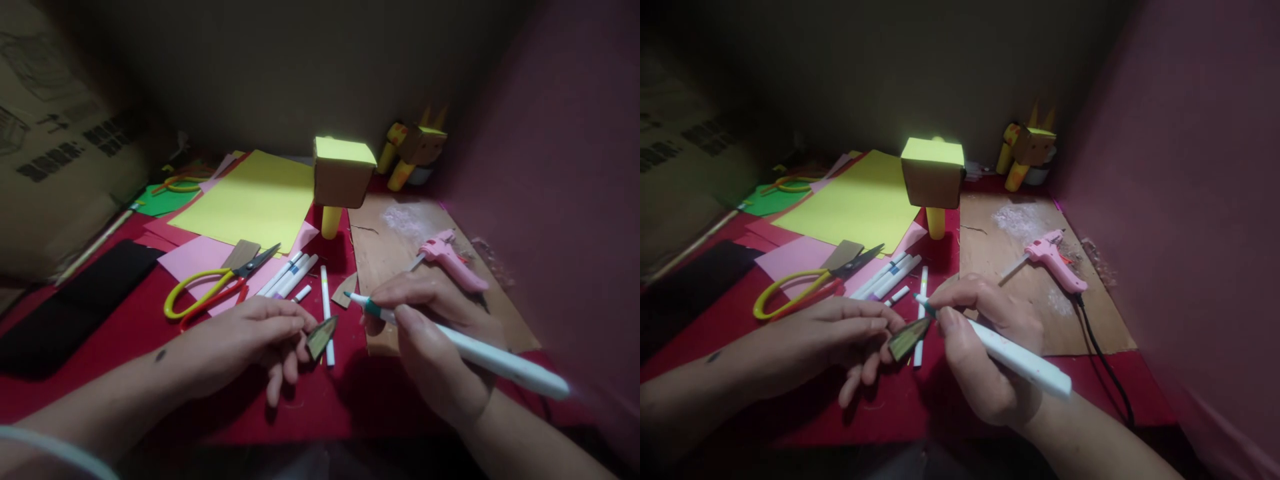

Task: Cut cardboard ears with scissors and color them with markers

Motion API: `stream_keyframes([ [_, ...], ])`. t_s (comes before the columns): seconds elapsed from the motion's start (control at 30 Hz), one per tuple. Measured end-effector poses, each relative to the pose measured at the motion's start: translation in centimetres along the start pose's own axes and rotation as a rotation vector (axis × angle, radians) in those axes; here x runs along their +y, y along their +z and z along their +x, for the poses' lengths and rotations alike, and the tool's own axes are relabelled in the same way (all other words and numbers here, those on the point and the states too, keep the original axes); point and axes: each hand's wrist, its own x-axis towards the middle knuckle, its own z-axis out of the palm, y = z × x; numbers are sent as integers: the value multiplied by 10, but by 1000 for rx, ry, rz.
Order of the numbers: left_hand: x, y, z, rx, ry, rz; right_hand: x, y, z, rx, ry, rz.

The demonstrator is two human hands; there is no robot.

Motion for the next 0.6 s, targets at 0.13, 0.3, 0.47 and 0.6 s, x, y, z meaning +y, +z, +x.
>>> stream_keyframes([
  [0.13,-12,10,-16,176,25,288,-1,2,-1,-34,33,26],
  [0.3,-20,25,-20,331,355,899,5,7,-3,9,174,21],
  [0.47,-26,39,-4,476,528,1434,11,9,-6,76,140,1],
  [0.6,-31,44,7,506,601,1582,13,10,-7,52,67,-58],
])
